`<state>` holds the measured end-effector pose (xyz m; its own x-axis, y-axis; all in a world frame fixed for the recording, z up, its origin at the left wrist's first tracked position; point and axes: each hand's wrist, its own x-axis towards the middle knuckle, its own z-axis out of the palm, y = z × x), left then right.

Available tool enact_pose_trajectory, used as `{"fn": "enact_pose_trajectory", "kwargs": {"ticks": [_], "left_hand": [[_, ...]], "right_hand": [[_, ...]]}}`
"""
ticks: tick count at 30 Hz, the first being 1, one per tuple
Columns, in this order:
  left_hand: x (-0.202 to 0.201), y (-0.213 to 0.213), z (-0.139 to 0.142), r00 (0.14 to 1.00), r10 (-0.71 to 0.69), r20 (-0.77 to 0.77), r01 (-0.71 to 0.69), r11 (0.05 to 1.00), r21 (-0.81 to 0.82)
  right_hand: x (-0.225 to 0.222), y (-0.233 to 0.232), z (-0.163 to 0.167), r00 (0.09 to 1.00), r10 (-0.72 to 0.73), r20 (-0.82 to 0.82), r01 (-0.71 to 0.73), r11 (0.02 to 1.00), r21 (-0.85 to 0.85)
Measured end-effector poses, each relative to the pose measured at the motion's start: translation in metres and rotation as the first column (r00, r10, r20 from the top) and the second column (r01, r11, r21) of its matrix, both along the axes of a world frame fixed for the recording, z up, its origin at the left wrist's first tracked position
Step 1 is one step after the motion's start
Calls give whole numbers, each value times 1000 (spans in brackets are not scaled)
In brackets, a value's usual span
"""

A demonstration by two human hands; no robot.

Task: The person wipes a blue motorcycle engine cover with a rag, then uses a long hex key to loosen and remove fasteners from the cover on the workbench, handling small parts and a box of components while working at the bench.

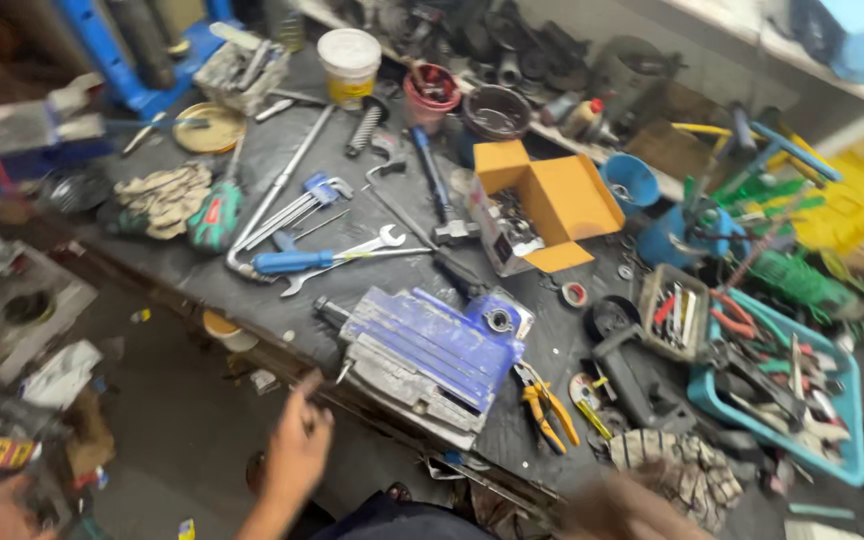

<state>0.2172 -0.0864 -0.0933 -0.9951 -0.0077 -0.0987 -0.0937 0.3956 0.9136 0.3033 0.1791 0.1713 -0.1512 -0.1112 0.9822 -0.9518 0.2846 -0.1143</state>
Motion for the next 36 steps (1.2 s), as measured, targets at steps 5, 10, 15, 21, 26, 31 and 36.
{"fn": "enact_pose_trajectory", "kwargs": {"ticks": [5, 10, 15, 21, 26, 31, 36], "left_hand": [[53, 34, -7, 819, -525, 231, 458, 841, 289], [34, 16, 63, 888, -452, -84, 459, 881, 114], [13, -6, 76, 989, -106, 101, 119, 984, -130], [41, 27, 26, 974, -227, 15, 228, 968, -105], [37, 32, 21, 991, 7, 133, 21, 977, -212], [32, 37, 36, 966, -167, -195, 138, 978, -158], [44, 53, 72, 941, -313, 127, 326, 940, -100]], "right_hand": [[-30, -16, -63, 724, -537, 433, 234, 781, 579], [-62, -6, -103, 537, -607, 586, 200, 767, 610], [-67, -31, -98, 453, -757, 471, 249, 615, 748], [-72, -34, -94, 399, -798, 451, 207, 557, 804], [-66, -25, -99, 447, -782, 435, 226, 569, 790], [-60, -26, -103, 455, -785, 421, 277, 574, 771], [-59, -16, -109, 453, -751, 481, 260, 627, 734]]}}
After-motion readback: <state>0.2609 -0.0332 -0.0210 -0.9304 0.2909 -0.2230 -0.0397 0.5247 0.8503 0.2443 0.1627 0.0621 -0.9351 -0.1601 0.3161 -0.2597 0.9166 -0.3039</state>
